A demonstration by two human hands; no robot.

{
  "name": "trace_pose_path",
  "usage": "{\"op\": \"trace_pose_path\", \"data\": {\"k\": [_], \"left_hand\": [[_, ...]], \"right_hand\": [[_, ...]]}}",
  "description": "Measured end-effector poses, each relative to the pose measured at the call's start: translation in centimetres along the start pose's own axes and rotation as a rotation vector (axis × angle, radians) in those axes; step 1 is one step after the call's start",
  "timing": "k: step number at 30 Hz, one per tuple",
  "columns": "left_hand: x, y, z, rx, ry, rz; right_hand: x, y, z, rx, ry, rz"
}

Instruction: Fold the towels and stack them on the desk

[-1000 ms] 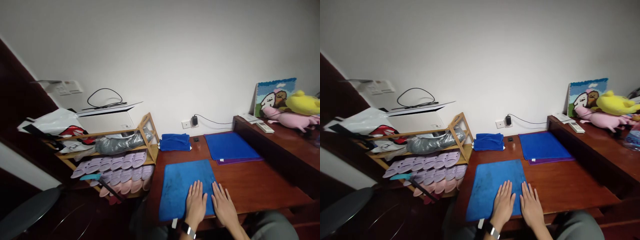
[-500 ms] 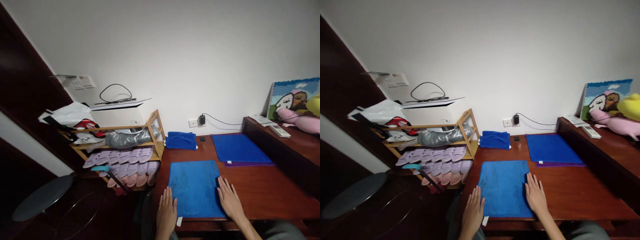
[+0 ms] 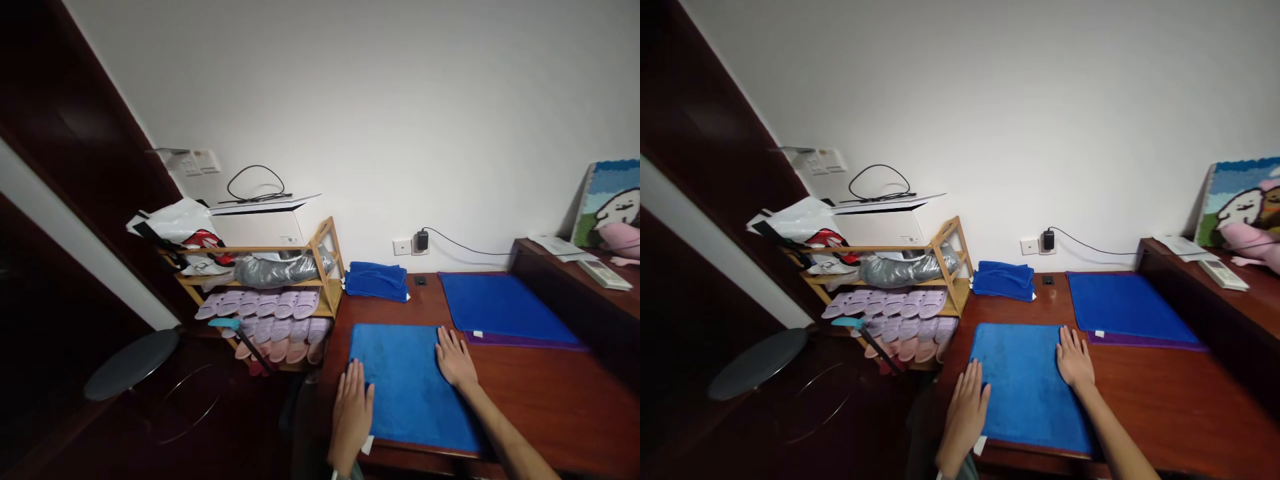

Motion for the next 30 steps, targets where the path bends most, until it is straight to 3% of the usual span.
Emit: {"op": "trace_pose_path", "data": {"k": [3, 6, 8, 9, 12, 17, 19, 21, 26, 30], "left_hand": [[1.2, 5.8, 4.7, -0.156, -0.04, -0.059], [0.6, 11.7, 9.9, -0.28, -0.106, -0.106], [-0.7, 13.8, 12.7, -0.283, -0.177, -0.118], [-1.3, 13.9, 13.8, -0.258, -0.205, -0.119], [-2.5, 10.6, 15.4, -0.132, -0.226, -0.11], [-2.1, -0.2, 14.6, 0.074, -0.211, -0.071], [-1.8, -2.8, 14.1, 0.106, -0.209, -0.052], [-1.7, -3.8, 14.0, 0.108, -0.204, -0.037], [-2.2, -3.2, 14.2, 0.106, -0.177, -0.017], [-2.2, -3.6, 14.2, 0.102, -0.166, -0.007]], "right_hand": [[0.0, 0.0, 0.1, -0.003, -0.003, 0.006], [0.2, -0.1, 0.1, -0.007, 0.002, 0.0], [0.3, -0.2, 0.1, -0.014, 0.002, -0.012], [0.3, -0.2, 0.2, -0.018, 0.002, -0.015], [0.3, -0.1, 0.2, -0.016, 0.008, -0.005], [0.0, 0.1, 0.4, -0.017, 0.012, 0.014], [-0.1, 0.1, 0.4, -0.031, 0.009, 0.005], [0.0, 0.1, 0.5, -0.045, -0.01, -0.015], [1.0, -0.5, 0.8, -0.014, 0.032, -0.065], [1.0, -0.7, 1.1, -0.008, -0.01, -0.027]]}}
Point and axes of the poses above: each hand's wrist, its own z-axis towards the middle knuckle, its own x-axis out of the back of the hand, y = z × x, the point moved 6 cm from there along z, towards the middle knuckle, and after that the axes turned 15 degrees about -y, right-handed, at the moved point
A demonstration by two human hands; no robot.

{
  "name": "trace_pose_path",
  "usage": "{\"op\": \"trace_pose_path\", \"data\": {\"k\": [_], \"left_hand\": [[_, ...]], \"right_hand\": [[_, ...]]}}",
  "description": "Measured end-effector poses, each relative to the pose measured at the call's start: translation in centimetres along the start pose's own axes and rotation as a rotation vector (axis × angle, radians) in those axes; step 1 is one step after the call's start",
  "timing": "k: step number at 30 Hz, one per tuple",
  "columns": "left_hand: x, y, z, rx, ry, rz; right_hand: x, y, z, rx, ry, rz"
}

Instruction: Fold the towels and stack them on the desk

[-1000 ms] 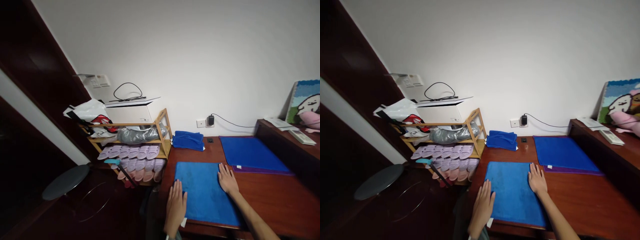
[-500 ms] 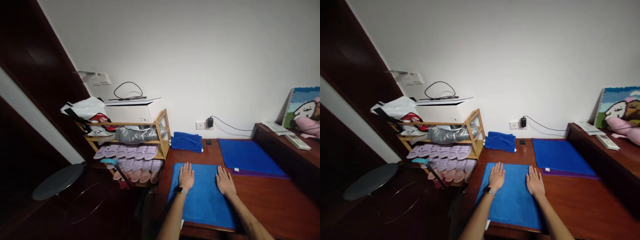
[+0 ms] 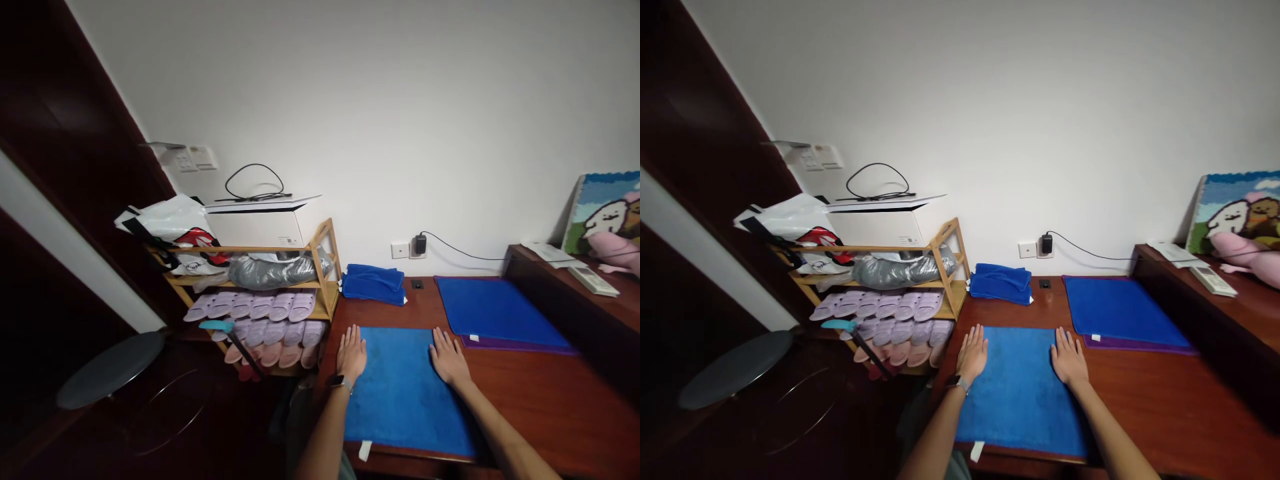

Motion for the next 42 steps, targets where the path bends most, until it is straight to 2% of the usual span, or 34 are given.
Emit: {"op": "trace_pose_path", "data": {"k": [3, 5, 7, 10, 12, 14, 15, 17, 22, 24, 25, 27, 32, 38, 40, 42], "left_hand": [[0.4, -0.1, -0.1, 0.0, 0.006, 0.01], [0.6, 1.2, -0.2, -0.011, 0.02, 0.02], [0.8, 4.6, -0.3, -0.083, 0.052, 0.015], [0.2, 12.3, -0.6, -0.301, 0.072, -0.037], [-0.7, 16.8, -0.6, -0.379, 0.016, -0.069], [-1.6, 18.8, -0.3, -0.372, -0.05, -0.078], [-1.8, 18.7, -0.2, -0.349, -0.071, -0.077], [-1.9, 16.1, 0.0, -0.282, -0.082, -0.072], [-0.7, 3.7, -0.8, -0.038, -0.056, -0.053], [-0.4, 0.3, -1.3, 0.013, -0.05, -0.04], [-0.4, -0.6, -1.5, 0.025, -0.049, -0.034], [-0.5, -1.2, -1.6, 0.031, -0.045, -0.023], [-1.1, -0.4, -1.5, 0.032, -0.016, -0.007], [0.1, -0.5, -1.6, 0.021, 0.005, 0.01], [0.7, 0.9, -1.7, -0.021, 0.013, 0.019], [0.9, 4.2, -1.8, -0.101, 0.016, 0.023]], "right_hand": [[-0.1, 0.0, 0.0, 0.014, 0.01, 0.025], [-0.1, 0.0, 0.0, 0.022, 0.011, 0.026], [-0.1, 0.0, 0.1, 0.025, 0.009, 0.025], [-0.1, 0.0, 0.3, 0.028, 0.007, 0.042], [-0.1, 0.0, 0.3, 0.03, 0.011, 0.046], [-0.2, 0.1, 0.4, 0.028, 0.012, 0.046], [-0.2, 0.1, 0.4, 0.027, 0.013, 0.046], [-0.4, 0.2, 0.4, 0.027, 0.015, 0.046], [-0.5, 0.2, 0.4, 0.022, 0.012, 0.036], [-0.2, 0.2, 0.4, 0.019, 0.009, 0.034], [0.0, 0.3, 0.4, 0.017, 0.0, 0.035], [0.1, 0.3, 0.2, 0.011, -0.029, 0.038], [-0.7, 0.6, -1.7, -0.008, -0.027, 0.049], [-1.9, 0.3, -3.8, -0.007, -0.001, 0.036], [-1.6, 0.2, -3.9, -0.006, -0.002, 0.035], [-1.3, 0.0, -3.9, -0.003, -0.007, 0.037]]}}
Point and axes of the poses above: each hand's wrist, its own z-axis towards the middle knuckle, its own x-axis out of the back of the hand, y = z × x, the point moved 6 cm from there along z, towards the middle knuckle, and after that the axes turned 15 degrees about -y, right-handed, at the moved point
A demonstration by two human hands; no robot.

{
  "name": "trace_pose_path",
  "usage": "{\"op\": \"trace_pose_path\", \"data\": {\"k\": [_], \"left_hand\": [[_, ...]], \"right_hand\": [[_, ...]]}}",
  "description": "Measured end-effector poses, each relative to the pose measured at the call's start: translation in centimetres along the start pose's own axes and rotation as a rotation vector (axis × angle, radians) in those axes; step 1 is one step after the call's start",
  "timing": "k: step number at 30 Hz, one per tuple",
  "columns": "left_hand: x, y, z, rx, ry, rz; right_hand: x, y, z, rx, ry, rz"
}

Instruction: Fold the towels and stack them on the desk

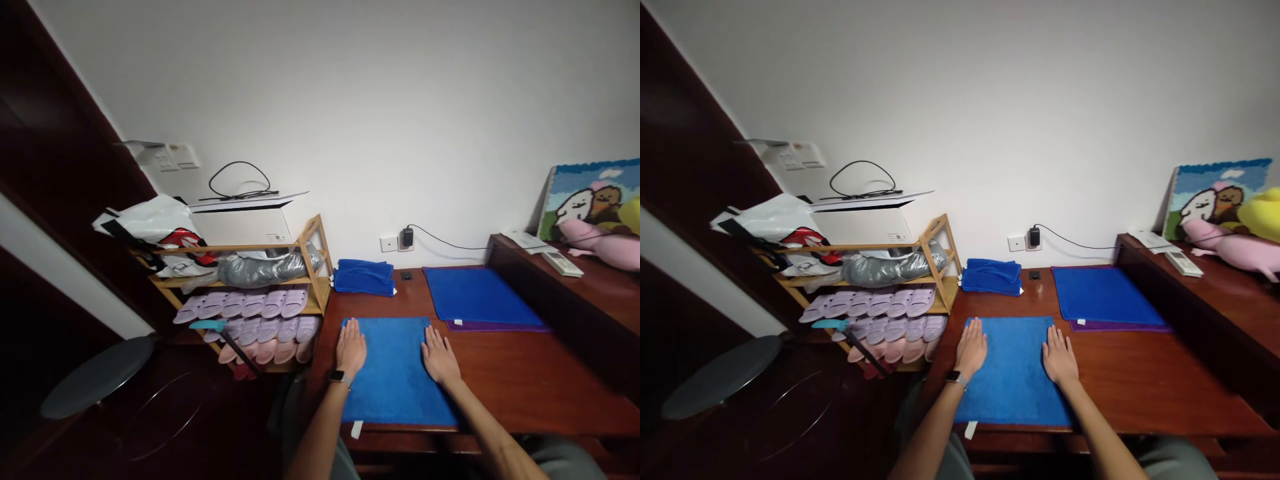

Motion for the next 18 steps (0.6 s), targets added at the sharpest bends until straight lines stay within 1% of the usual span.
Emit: {"op": "trace_pose_path", "data": {"k": [2, 4, 5, 6, 7, 8, 9, 10, 11, 14, 15, 16, 17, 18], "left_hand": [[-0.4, 4.9, 0.0, -0.113, -0.004, 0.001], [-1.2, 10.0, -0.2, -0.231, -0.011, -0.011], [-1.7, 12.2, -0.4, -0.278, -0.015, -0.025], [-2.2, 13.7, -0.6, -0.311, -0.023, -0.039], [-2.6, 14.5, -0.9, -0.328, -0.031, -0.055], [-3.0, 14.5, -1.1, -0.329, -0.039, -0.068], [-3.3, 13.6, -1.4, -0.309, -0.044, -0.076], [-3.4, 11.8, -1.7, -0.269, -0.045, -0.076], [-3.4, 9.5, -2.1, -0.212, -0.043, -0.074], [-3.1, 0.9, -4.0, 0.008, -0.024, -0.036], [-2.9, -1.5, -4.6, 0.054, -0.004, -0.022], [-2.8, -3.4, -5.1, 0.078, 0.013, -0.01], [-2.7, -4.7, -5.6, 0.091, 0.029, 0.0], [-2.7, -5.4, -5.8, 0.095, 0.042, 0.008]], "right_hand": [[0.2, 0.0, 0.0, 0.0, -0.006, 0.0], [0.1, 0.0, 0.0, 0.003, -0.01, -0.005], [0.1, 0.0, 0.0, 0.006, -0.01, -0.01], [0.0, 0.0, -0.1, 0.008, -0.008, -0.018], [-0.1, 0.0, -0.1, 0.008, -0.005, -0.027], [-0.2, 0.1, 0.0, 0.007, -0.002, -0.037], [-0.3, 0.2, 0.0, 0.006, 0.001, -0.044], [-0.4, 0.2, 0.0, 0.006, 0.003, -0.047], [-0.5, 0.3, 0.1, 0.007, 0.003, -0.044], [-0.5, 0.3, 0.2, 0.018, 0.003, -0.018], [-0.4, 0.2, 0.2, 0.017, 0.003, -0.01], [-0.3, 0.2, 0.2, 0.016, 0.003, -0.005], [-0.2, 0.2, 0.1, 0.014, 0.002, 0.0], [-0.1, 0.1, 0.1, 0.012, 0.001, 0.004]]}}
Point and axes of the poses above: each hand's wrist, its own z-axis towards the middle knuckle, its own x-axis out of the back of the hand, y = z × x, the point moved 6 cm from there along z, towards the middle knuckle, and after that the axes turned 15 degrees about -y, right-handed, at the moved point
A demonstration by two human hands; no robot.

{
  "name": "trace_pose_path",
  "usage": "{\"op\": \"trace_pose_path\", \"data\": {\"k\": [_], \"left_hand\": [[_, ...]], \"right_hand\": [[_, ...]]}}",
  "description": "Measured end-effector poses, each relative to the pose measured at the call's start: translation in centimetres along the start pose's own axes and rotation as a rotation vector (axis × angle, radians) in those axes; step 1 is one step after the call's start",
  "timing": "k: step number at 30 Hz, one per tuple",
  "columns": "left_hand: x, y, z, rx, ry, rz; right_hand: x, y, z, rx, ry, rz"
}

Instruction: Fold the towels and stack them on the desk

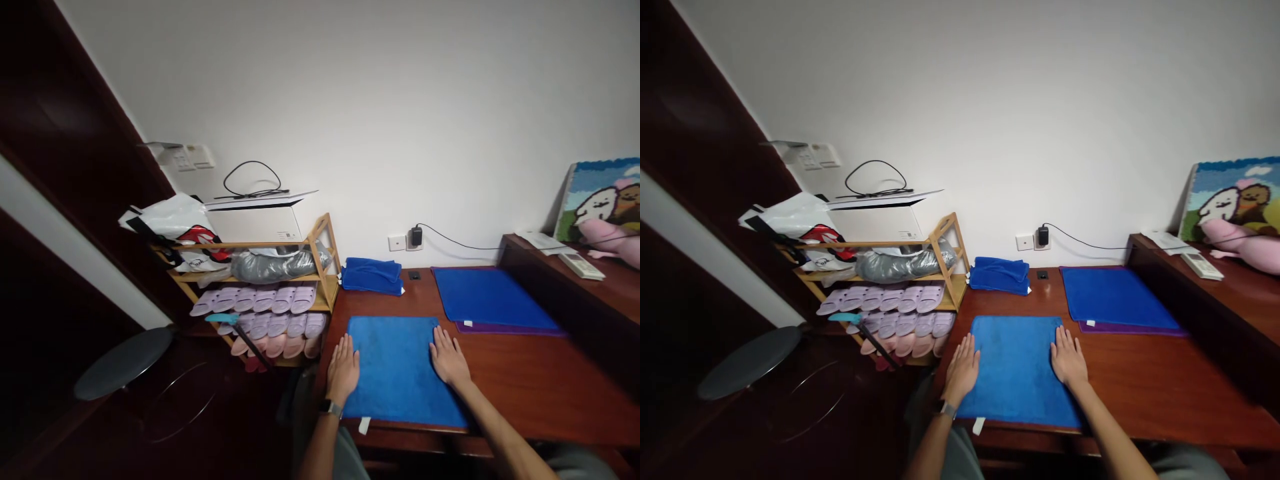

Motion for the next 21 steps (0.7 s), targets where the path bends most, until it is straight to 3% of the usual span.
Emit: {"op": "trace_pose_path", "data": {"k": [8, 13, 16, 21], "left_hand": [[-1.4, 0.2, 0.4, 0.002, 0.081, 0.03], [-0.2, 0.2, 0.1, -0.014, 0.122, 0.015], [1.4, 4.3, -0.4, -0.099, 0.13, -0.037], [1.9, 16.4, -1.1, -0.417, -0.023, -0.1]], "right_hand": [[-1.3, 0.2, -2.1, 0.011, 0.024, -0.014], [-1.9, 0.3, -3.0, 0.036, 0.054, -0.01], [-1.6, 0.2, -3.0, 0.045, 0.055, 0.0], [-1.2, 0.1, -3.2, 0.038, 0.04, -0.007]]}}
Point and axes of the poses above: each hand's wrist, its own z-axis towards the middle knuckle, its own x-axis out of the back of the hand, y = z × x, the point moved 6 cm from there along z, towards the middle knuckle, and after that the axes turned 15 degrees about -y, right-handed, at the moved point
